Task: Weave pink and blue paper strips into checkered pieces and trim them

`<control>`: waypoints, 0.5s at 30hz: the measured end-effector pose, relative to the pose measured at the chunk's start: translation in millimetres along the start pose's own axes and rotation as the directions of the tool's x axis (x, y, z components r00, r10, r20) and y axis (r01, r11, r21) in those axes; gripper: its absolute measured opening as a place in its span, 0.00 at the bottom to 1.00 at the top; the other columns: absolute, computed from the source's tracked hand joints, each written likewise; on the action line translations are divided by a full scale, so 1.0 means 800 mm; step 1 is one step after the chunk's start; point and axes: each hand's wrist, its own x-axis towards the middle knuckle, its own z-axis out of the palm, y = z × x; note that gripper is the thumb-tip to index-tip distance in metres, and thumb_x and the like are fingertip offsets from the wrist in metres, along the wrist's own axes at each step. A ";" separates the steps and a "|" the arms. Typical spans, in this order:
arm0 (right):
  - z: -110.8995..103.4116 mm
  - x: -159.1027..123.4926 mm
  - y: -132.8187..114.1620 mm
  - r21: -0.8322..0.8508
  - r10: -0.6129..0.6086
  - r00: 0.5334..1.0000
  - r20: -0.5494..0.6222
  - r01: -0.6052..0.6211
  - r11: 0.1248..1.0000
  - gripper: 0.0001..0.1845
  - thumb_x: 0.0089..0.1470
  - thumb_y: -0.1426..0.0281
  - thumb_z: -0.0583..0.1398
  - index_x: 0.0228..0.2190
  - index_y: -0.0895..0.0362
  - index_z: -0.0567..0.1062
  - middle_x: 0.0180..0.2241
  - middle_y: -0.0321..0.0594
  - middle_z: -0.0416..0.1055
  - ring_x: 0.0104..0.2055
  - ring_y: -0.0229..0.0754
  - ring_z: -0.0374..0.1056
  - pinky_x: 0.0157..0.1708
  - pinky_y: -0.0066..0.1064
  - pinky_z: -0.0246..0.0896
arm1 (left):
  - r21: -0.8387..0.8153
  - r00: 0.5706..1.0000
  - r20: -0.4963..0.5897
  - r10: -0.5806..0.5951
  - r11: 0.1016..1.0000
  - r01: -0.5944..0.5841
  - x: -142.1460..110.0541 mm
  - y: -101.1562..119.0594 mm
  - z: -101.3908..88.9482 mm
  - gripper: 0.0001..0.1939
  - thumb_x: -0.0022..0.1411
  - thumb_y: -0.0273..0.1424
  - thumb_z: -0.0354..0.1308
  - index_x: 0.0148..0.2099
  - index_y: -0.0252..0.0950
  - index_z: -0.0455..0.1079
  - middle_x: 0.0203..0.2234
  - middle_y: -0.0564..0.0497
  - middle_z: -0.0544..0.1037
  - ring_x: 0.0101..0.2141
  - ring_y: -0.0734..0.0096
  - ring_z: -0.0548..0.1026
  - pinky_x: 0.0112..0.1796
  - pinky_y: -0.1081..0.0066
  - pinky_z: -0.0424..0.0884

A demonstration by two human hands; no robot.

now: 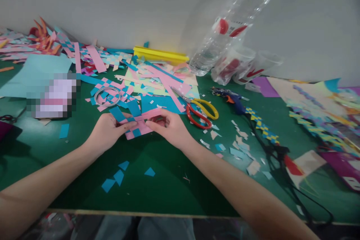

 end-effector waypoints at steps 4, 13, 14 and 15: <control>0.001 0.001 0.001 0.107 0.045 0.994 0.104 -0.056 0.993 0.10 0.48 0.61 0.66 0.33 0.52 0.82 0.32 0.38 0.80 0.35 0.41 0.76 0.36 0.34 0.71 | 0.009 0.995 0.084 0.049 0.999 -0.050 -0.001 0.001 -0.001 0.13 0.52 0.40 0.67 0.37 0.37 0.80 0.34 0.50 0.83 0.38 0.57 0.79 0.39 0.65 0.74; 0.007 -0.003 0.004 0.220 0.069 0.996 -0.050 -0.056 0.974 0.08 0.45 0.62 0.68 0.29 0.52 0.83 0.31 0.38 0.81 0.34 0.42 0.78 0.37 0.35 0.74 | -0.178 0.991 0.135 0.025 0.984 0.000 -0.007 0.007 0.001 0.14 0.51 0.42 0.68 0.36 0.38 0.78 0.25 0.51 0.80 0.28 0.66 0.77 0.33 0.70 0.74; 0.009 -0.004 0.003 0.225 0.081 0.995 -0.065 -0.065 0.972 0.09 0.45 0.62 0.68 0.29 0.52 0.83 0.30 0.38 0.81 0.34 0.42 0.78 0.37 0.35 0.74 | -0.167 0.992 0.127 0.022 0.986 -0.001 -0.007 0.007 0.001 0.14 0.51 0.43 0.68 0.34 0.37 0.78 0.24 0.51 0.80 0.27 0.67 0.76 0.32 0.70 0.73; 0.010 -0.004 0.001 0.226 0.093 0.993 -0.076 -0.074 0.971 0.09 0.44 0.62 0.69 0.29 0.53 0.83 0.30 0.38 0.81 0.34 0.42 0.78 0.36 0.35 0.74 | -0.154 0.993 0.117 0.021 0.988 -0.003 -0.007 0.007 0.001 0.14 0.51 0.43 0.68 0.33 0.37 0.78 0.22 0.51 0.79 0.26 0.68 0.75 0.31 0.70 0.73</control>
